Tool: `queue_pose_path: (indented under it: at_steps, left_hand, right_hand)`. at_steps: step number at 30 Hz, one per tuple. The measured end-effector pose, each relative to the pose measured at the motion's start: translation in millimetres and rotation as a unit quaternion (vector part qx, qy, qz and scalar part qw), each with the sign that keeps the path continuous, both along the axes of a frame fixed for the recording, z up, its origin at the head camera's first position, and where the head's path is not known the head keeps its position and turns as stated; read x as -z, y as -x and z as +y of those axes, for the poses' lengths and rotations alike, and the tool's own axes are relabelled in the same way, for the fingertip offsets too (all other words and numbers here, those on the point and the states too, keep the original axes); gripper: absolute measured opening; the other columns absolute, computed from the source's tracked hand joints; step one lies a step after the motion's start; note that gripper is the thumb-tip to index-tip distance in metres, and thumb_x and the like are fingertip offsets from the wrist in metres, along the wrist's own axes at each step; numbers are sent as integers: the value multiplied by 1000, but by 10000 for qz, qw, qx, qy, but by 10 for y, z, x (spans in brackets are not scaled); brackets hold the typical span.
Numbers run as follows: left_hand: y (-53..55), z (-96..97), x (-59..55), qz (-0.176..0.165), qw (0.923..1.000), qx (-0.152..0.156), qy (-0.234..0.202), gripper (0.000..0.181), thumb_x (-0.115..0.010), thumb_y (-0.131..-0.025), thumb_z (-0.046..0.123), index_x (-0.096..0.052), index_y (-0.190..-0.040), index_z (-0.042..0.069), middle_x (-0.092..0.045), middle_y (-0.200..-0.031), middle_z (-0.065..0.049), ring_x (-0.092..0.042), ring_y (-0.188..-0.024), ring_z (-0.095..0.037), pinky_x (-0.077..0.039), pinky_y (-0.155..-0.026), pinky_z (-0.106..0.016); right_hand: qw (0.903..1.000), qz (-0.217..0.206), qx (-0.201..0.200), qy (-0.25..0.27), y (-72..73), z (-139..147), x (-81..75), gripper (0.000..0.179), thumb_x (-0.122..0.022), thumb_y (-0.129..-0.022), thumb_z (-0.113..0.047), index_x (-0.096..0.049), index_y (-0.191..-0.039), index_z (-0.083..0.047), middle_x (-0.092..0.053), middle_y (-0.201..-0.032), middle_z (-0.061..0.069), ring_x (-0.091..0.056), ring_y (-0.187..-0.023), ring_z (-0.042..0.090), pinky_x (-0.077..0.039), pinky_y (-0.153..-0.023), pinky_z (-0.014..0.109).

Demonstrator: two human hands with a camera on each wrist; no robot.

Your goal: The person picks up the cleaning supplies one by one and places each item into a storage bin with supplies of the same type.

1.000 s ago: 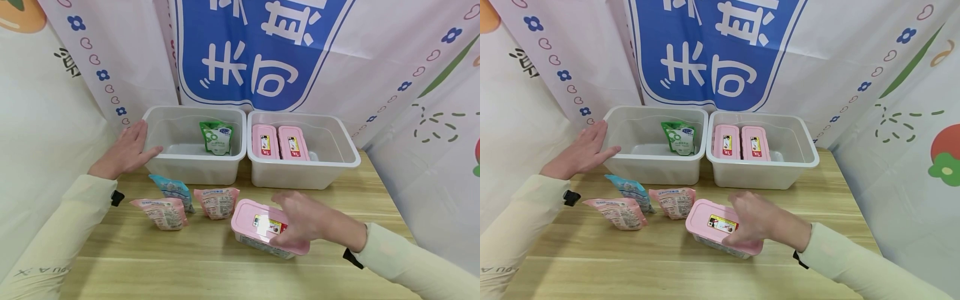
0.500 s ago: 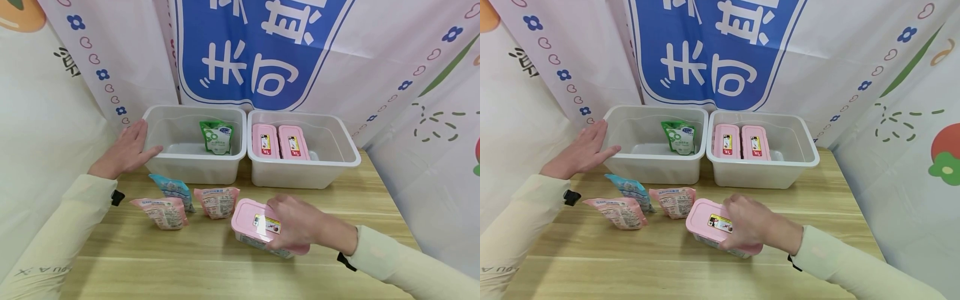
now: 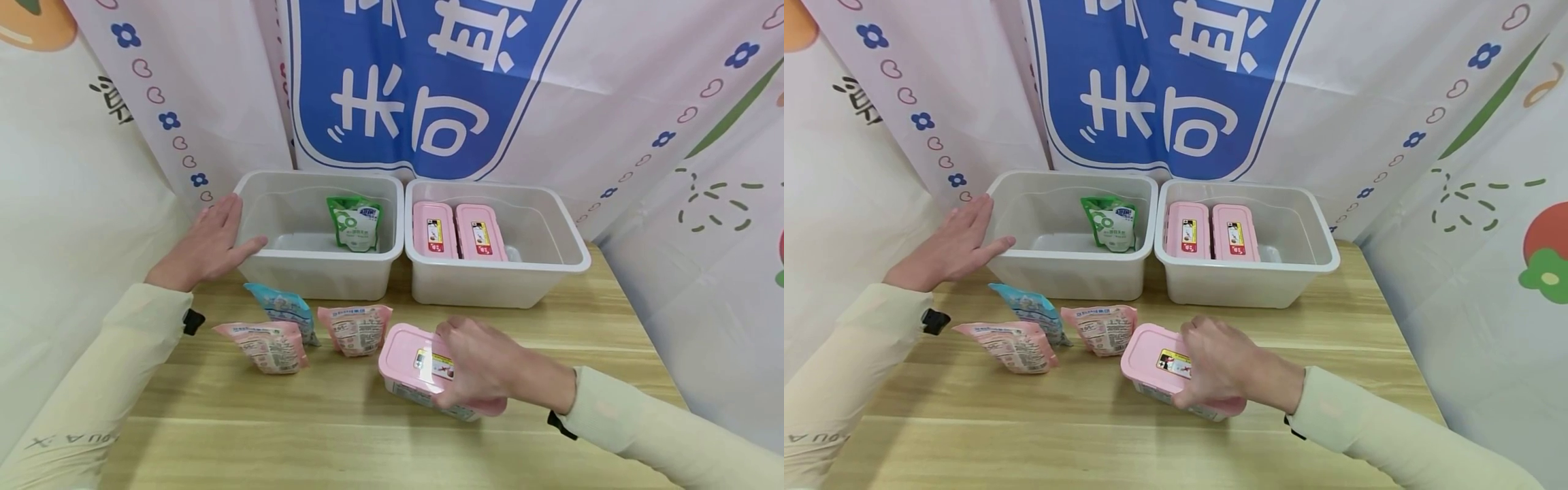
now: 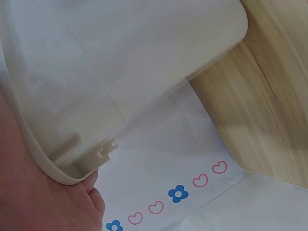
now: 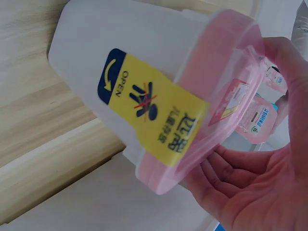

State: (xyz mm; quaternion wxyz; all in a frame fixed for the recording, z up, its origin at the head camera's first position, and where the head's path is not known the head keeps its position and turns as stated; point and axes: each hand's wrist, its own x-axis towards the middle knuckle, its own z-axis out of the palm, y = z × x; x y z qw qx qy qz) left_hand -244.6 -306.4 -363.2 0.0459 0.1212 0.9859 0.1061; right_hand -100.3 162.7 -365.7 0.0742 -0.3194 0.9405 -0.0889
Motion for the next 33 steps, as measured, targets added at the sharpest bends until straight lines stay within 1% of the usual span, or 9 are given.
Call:
queue_pose_path:
  at_steps: [5, 9, 13, 21, 28, 33]
  left_hand:
    - [-4, 2, -1, 17, 10000, 10, -2, 102, -33, -106, 66, 14, -164, -3, 18, -174, -25, 9, -163, -48, 5, -132, -65]
    - [-11, 6, -6, 17, 10000, 15, -25, 102, -34, -106, 66, 13, -164, -4, 16, -174, -26, 9, -163, -48, 5, -132, -66]
    - [-17, 7, -12, 1, 10000, 17, -44, 102, -34, -106, 66, 13, -164, -4, 17, -174, -26, 10, -163, -48, 4, -132, -66]
    - [-7, 5, -10, 4, 10000, 33, -33, 102, -34, -106, 66, 13, -164, -4, 17, -175, -25, 9, -164, -47, 4, -132, -66]
    - [-15, 9, -17, -35, 9999, 44, -114, 102, -35, -106, 65, 13, -164, -4, 17, -175, -24, 9, -164, -47, 6, -132, -65]
    - [-14, 2, -18, 18, 9999, 47, -90, 102, -35, -107, 65, 11, -164, -5, 16, -175, -25, 8, -164, -47, 5, -132, -65]
  right_hand:
    - [9999, 83, -84, 92, 1, 12, 21, 70, -91, -59, -54, -67, -103, -5, -58, -85, -4, -54, -67, 7, -48, -56, 15]
    - [9998, 90, -144, 96, -4, 23, 23, 70, -90, -60, -54, -67, -104, -5, -59, -87, -3, -54, -68, 6, -48, -56, 14]
    - [9997, 143, -184, 105, -2, 46, 7, 69, -90, -59, -54, -67, -103, -6, -58, -85, -4, -53, -67, 5, -47, -55, 14]
    - [9998, 52, -166, 120, -4, 105, -36, 67, -89, -60, -53, -66, -104, -7, -57, -82, -7, -52, -66, 4, -46, -55, 15]
    - [9997, 117, -109, 161, 4, 175, -52, 62, -88, -58, -51, -65, -98, -11, -56, -80, -9, -51, -64, 3, -44, -54, 16]
    - [9996, 131, -59, 250, 10, 211, -85, 64, -89, -56, -50, -65, -101, -11, -57, -81, -9, -52, -65, 3, -45, -54, 16]
